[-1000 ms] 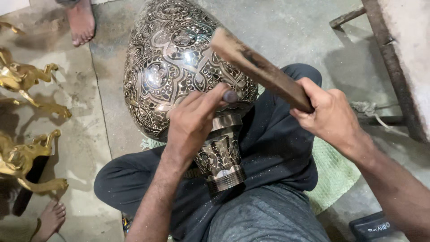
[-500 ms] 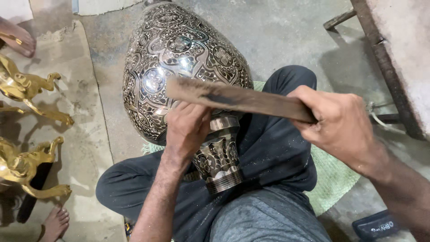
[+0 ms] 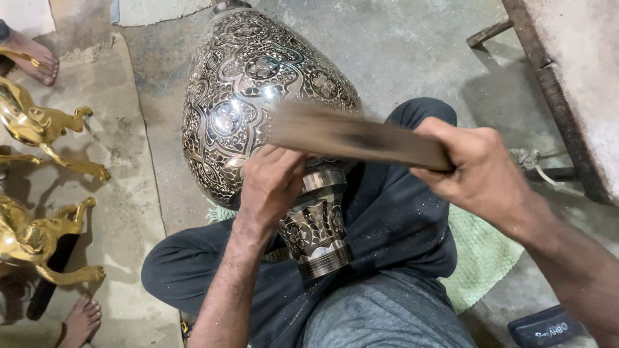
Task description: The person is sitting on the floor and using a hammer and chisel to engrave intricate floral patterns onto a large silver vase. The person repeatedly strikes the chisel to create detailed designs on the vase's surface.
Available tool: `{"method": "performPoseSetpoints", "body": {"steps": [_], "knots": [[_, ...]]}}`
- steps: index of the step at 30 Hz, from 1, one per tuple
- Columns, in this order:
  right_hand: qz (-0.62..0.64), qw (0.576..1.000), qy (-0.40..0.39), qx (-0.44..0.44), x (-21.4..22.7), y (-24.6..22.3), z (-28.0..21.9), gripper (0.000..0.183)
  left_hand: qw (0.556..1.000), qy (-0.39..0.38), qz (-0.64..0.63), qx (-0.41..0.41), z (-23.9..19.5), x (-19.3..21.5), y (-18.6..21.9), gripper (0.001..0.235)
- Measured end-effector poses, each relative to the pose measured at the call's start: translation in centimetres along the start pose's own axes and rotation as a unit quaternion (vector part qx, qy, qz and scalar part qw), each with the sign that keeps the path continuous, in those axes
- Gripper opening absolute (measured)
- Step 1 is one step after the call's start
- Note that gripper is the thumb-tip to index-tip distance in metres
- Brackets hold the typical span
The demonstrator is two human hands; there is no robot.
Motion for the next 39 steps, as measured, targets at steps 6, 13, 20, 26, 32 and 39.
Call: {"method": "performPoseSetpoints", "body": {"steps": [6, 13, 20, 26, 32, 39], "knots": [[-0.069, 0.998, -0.005, -0.009, -0.3, 0.5, 0.0, 0.011, 1.000, -0.002, 0.006, -0.005, 0.2, 0.3, 0.1, 0.016], [-0.110, 0.993, 0.044, 0.029, -0.4, 0.1, -0.1, 0.019, 1.000, -0.030, -0.003, 0.006, 0.2, 0.6, 0.0, 0.023], [-0.042, 0.997, 0.054, 0.029, -0.6, 0.1, -0.1, 0.019, 0.999, -0.035, -0.003, -0.010, 0.2, 0.4, -0.5, 0.018], [-0.063, 0.995, 0.071, 0.038, -0.3, -0.5, 0.0, 0.019, 0.999, -0.041, -0.029, -0.004, -0.1, 0.4, -0.7, 0.014], [-0.051, 0.994, 0.076, 0.060, -0.1, -0.8, 0.1, 0.015, 0.998, -0.010, -0.039, -0.054, 0.0, 0.3, -0.9, 0.008], [-0.086, 0.995, 0.056, 0.001, -0.2, -0.1, -0.6, 0.019, 0.997, 0.018, -0.069, -0.003, 0.0, 0.3, -0.4, 0.019]]}}
Point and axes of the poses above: each hand's wrist, its own z-axis towards the middle knuckle, its own x-axis out of the back of the hand, y = z × x, the point moved 3 cm from there along z, towards the middle knuckle, and after that the axes turned 8 degrees about -y, right-handed, at the moved point
